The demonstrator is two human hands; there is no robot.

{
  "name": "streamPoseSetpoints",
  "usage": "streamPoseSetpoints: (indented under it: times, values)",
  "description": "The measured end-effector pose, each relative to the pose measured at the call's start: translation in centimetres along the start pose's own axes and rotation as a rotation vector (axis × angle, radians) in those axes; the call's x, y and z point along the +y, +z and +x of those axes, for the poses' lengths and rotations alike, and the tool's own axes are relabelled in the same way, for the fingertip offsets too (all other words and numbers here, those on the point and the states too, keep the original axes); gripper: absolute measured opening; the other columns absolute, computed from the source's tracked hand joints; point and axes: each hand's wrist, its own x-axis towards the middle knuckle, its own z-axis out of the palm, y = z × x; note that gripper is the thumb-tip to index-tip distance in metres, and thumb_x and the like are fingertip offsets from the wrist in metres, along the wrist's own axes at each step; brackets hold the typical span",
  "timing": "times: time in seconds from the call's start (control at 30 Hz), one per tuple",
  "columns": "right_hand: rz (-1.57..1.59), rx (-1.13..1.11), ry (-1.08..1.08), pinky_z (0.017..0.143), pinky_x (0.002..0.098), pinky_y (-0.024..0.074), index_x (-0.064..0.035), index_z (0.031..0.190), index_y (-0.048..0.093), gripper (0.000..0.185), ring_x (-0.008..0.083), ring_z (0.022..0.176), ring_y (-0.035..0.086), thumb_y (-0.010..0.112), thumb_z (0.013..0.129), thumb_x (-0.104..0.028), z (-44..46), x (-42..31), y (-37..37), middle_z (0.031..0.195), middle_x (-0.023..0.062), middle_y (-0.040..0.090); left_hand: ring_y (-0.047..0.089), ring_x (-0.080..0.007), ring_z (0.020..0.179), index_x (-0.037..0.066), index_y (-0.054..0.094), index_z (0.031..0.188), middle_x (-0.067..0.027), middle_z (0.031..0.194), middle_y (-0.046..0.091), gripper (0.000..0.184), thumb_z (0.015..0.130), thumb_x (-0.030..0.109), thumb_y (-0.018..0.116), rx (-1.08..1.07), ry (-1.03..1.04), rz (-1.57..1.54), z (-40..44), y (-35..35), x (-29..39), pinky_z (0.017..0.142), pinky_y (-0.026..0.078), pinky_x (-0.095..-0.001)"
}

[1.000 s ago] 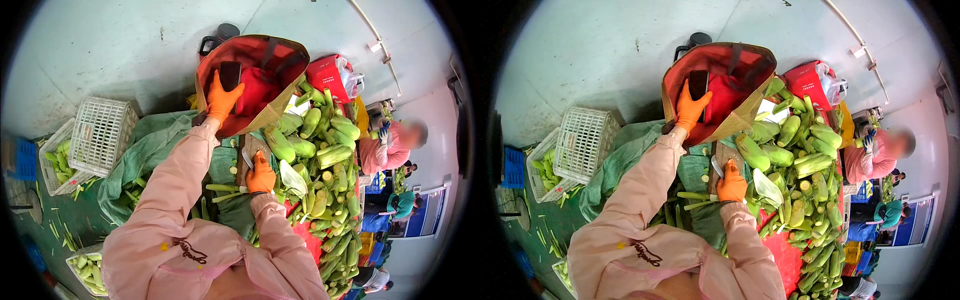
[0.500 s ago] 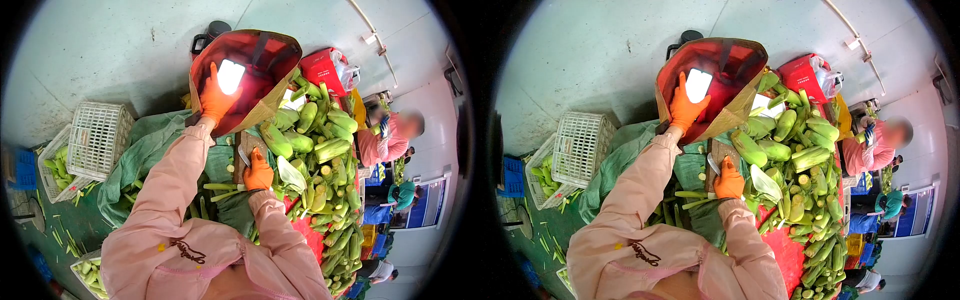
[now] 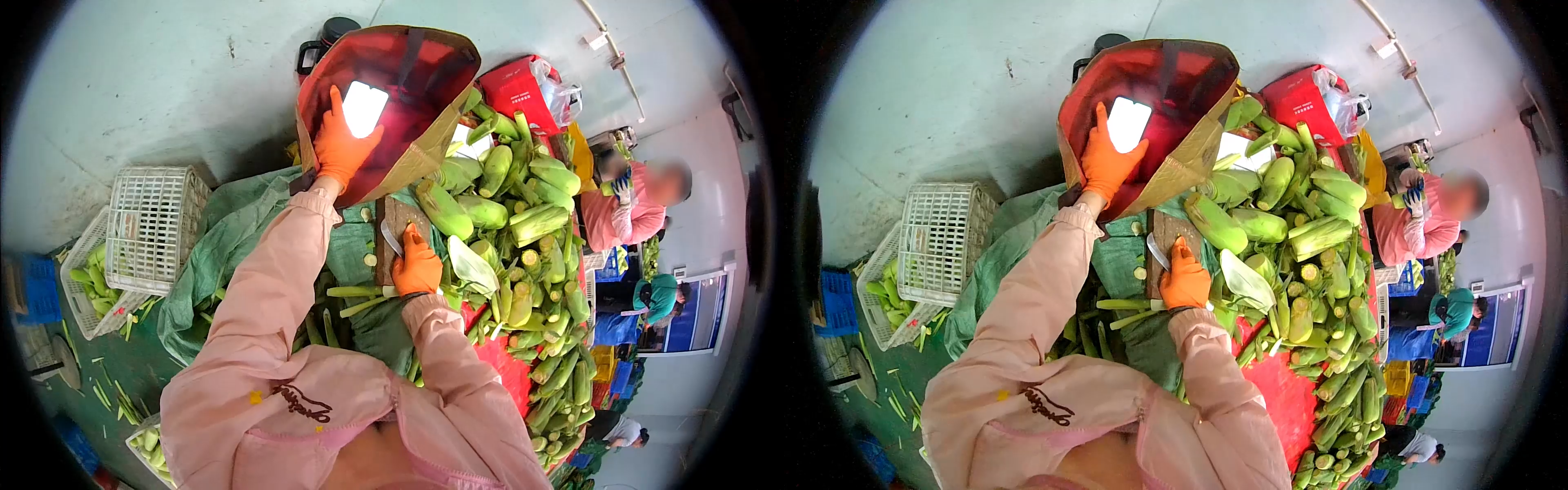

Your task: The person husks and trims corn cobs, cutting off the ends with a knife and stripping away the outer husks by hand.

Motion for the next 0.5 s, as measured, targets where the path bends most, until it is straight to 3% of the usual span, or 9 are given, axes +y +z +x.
streamPoseSetpoints:
  times: [0.3,0.4,0.47,0.5]
  values:
    - [-0.063,-0.014,-0.009,0.076,0.0435,0.0485,-0.0078,0.143,0.039,0.075,0.0318,0.088,0.061,0.065,0.075,-0.025,-0.1,0.0,0.2,0.129,0.0125,0.056,0.060,-0.0423,0.102,0.006,0.018,0.152,-0.0269,0.115,0.058,0.111,0.068,0.046,0.080,0.032,-0.011,-0.006,0.7,0.7,-0.4,0.085,0.049,-0.0471]
    - [-0.039,0.020,-0.019,0.077,0.0434,0.0485,-0.0077,0.143,0.040,0.074,0.0321,0.087,0.061,0.065,0.075,-0.025,0.0,0.0,0.3,0.128,0.0116,0.057,0.057,-0.0427,0.109,0.005,0.016,0.152,-0.0288,0.121,0.054,0.113,0.069,0.047,0.080,0.002,-0.115,-0.008,1.3,0.9,-0.2,0.090,0.048,-0.0468]
    - [-0.036,0.010,0.005,0.079,0.0457,0.0503,-0.0113,0.145,0.038,0.075,0.0348,0.091,0.062,0.064,0.075,-0.022,0.0,0.0,0.4,0.125,0.0141,0.059,0.050,-0.0431,0.122,0.001,0.015,0.152,-0.0311,0.135,0.046,0.115,0.069,0.050,0.078,0.043,-0.157,-0.043,2.1,1.6,-0.8,0.100,0.043,-0.0449]
    - [-0.029,0.014,-0.006,0.079,0.0457,0.0503,-0.0113,0.145,0.038,0.075,0.0348,0.091,0.062,0.064,0.075,-0.022,0.0,0.0,0.5,0.125,0.0141,0.059,0.045,-0.0421,0.128,0.000,0.015,0.151,-0.0302,0.141,0.040,0.114,0.071,0.051,0.077,0.093,-0.077,-0.024,2.8,2.5,-1.7,0.105,0.039,-0.0433]
